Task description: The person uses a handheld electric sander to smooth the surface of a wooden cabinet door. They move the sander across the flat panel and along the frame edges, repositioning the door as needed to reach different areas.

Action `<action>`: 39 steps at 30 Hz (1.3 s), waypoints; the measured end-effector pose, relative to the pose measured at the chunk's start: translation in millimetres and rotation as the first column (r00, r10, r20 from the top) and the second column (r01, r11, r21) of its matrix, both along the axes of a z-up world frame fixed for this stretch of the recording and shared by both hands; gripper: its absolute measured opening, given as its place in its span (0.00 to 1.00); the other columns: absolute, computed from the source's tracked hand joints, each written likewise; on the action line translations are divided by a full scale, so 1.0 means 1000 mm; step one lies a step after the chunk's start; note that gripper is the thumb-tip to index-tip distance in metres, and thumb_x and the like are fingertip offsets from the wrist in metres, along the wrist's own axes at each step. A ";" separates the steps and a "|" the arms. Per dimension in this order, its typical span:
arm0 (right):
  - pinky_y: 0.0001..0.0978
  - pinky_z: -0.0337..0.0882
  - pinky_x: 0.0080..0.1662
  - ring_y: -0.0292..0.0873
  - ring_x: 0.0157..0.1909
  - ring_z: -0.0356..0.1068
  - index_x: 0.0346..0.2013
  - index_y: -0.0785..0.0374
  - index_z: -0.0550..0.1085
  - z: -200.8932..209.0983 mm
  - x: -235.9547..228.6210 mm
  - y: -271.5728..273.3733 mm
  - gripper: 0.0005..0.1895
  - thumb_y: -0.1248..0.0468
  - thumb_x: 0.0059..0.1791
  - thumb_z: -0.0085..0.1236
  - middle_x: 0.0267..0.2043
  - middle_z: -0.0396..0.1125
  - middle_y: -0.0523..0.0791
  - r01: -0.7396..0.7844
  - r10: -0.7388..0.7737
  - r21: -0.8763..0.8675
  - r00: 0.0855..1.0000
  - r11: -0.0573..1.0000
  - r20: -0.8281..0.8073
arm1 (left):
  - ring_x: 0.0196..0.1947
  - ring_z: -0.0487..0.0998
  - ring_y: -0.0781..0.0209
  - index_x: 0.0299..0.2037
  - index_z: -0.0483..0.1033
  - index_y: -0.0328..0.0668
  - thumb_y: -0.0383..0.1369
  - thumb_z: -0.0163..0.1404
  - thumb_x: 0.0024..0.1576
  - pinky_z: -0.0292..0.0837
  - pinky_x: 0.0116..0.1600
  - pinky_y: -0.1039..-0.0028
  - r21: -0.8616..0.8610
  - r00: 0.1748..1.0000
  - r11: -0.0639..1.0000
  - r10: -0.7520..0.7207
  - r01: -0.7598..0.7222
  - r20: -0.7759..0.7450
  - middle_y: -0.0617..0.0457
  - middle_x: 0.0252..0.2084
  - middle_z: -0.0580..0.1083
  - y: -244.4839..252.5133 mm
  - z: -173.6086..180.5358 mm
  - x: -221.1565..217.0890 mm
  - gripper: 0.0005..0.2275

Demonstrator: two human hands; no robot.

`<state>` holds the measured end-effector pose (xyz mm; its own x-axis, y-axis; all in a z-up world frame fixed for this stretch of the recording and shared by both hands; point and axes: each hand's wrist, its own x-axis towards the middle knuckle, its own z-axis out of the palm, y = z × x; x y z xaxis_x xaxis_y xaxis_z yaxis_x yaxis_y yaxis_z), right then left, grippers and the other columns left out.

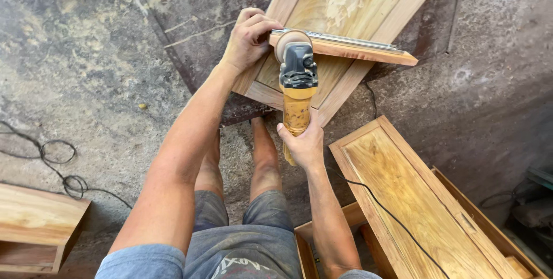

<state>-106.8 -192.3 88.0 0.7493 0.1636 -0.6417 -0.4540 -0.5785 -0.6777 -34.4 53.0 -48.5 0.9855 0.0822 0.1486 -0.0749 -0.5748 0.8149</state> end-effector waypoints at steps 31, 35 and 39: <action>0.42 0.76 0.51 0.47 0.48 0.77 0.57 0.66 0.67 -0.018 0.019 -0.068 0.34 0.60 0.42 0.73 0.45 0.74 0.51 0.081 -0.082 0.062 0.997 0.995 0.012 | 0.55 0.74 0.46 0.48 0.80 0.42 0.18 0.58 0.51 0.71 0.62 0.61 0.179 0.996 0.983 -0.029 0.044 -0.084 0.52 0.48 0.79 -0.015 0.027 0.007 0.16; 0.41 0.79 0.50 0.45 0.44 0.78 0.56 0.65 0.66 -0.019 0.028 -0.111 0.32 0.60 0.42 0.69 0.45 0.75 0.49 0.249 -0.248 -0.010 0.958 0.968 -0.143 | 0.56 0.74 0.46 0.48 0.80 0.42 0.17 0.58 0.52 0.70 0.63 0.61 0.196 0.995 0.979 -0.037 0.056 -0.097 0.52 0.48 0.79 -0.015 0.027 0.005 0.15; 0.43 0.79 0.51 0.45 0.47 0.77 0.58 0.64 0.65 -0.020 0.043 -0.131 0.33 0.61 0.42 0.68 0.48 0.73 0.50 0.299 -0.298 0.001 0.951 0.954 -0.087 | 0.57 0.74 0.47 0.49 0.80 0.42 0.17 0.57 0.52 0.70 0.64 0.61 0.191 0.995 0.981 -0.012 0.032 -0.102 0.52 0.49 0.79 -0.016 0.028 0.003 0.16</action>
<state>-63.5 -323.6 68.0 0.7082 -0.0497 -0.7043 -0.6606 -0.3988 -0.6361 -31.3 37.0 -20.8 0.9974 0.0396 0.0608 -0.0136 -0.7205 0.6934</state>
